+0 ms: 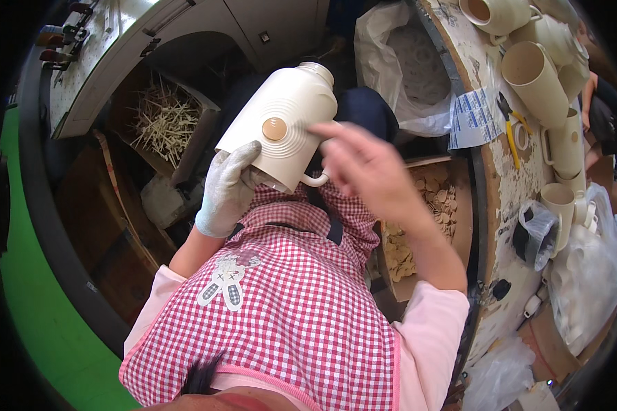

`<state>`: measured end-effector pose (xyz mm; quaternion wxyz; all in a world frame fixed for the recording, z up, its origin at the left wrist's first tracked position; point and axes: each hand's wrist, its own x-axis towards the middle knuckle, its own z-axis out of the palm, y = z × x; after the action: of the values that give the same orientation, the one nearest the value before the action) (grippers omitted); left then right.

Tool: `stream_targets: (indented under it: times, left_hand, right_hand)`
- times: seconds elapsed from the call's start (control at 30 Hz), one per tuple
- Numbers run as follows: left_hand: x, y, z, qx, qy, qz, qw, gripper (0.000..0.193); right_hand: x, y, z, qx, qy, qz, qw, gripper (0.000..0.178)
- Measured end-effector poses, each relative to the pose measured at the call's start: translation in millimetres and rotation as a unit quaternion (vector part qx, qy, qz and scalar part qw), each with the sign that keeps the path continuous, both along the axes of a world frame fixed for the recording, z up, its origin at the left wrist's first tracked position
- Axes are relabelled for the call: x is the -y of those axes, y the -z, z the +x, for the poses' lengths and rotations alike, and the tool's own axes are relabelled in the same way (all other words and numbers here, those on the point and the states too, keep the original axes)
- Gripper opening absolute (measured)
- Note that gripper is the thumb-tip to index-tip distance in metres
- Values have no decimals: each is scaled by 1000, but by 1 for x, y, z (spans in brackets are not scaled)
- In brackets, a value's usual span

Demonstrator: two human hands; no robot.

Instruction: The person repeatedly picks up beige ceramic pitchers, uses a small tool to scrape or smooth the interior and rim, and places them on a nearby surface. The person also handles small wooden sticks and occasionally wipes the pitcher surfaces by hand.

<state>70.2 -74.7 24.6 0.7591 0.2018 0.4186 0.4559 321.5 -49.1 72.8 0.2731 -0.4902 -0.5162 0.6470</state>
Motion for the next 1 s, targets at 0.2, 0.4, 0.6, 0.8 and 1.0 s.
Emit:
stream_targets:
  times: [0.2, 0.4, 0.6, 0.8, 1.0]
  left_hand:
    - [13, 1, 5, -26, -46, 12, 999, 44]
    - [21, 6, -3, -40, -12, 10, 999, 45]
    - [27, -1, 5, -66, -12, 3, 998, 45]
    - [26, 13, 34, -270, 32, 80, 959, 36]
    - [21, 14, 20, -147, -1, 45, 988, 43]
  right_hand:
    - [25, 30, -47, 173, -36, 381, 908, 45]
    - [40, 30, -48, 264, -69, 388, 880, 55]
    - [50, 19, -53, 374, -97, 403, 829, 60]
    - [61, 26, -59, 494, -75, 365, 786, 59]
    - [42, 43, -44, 221, 0, 403, 888, 32]
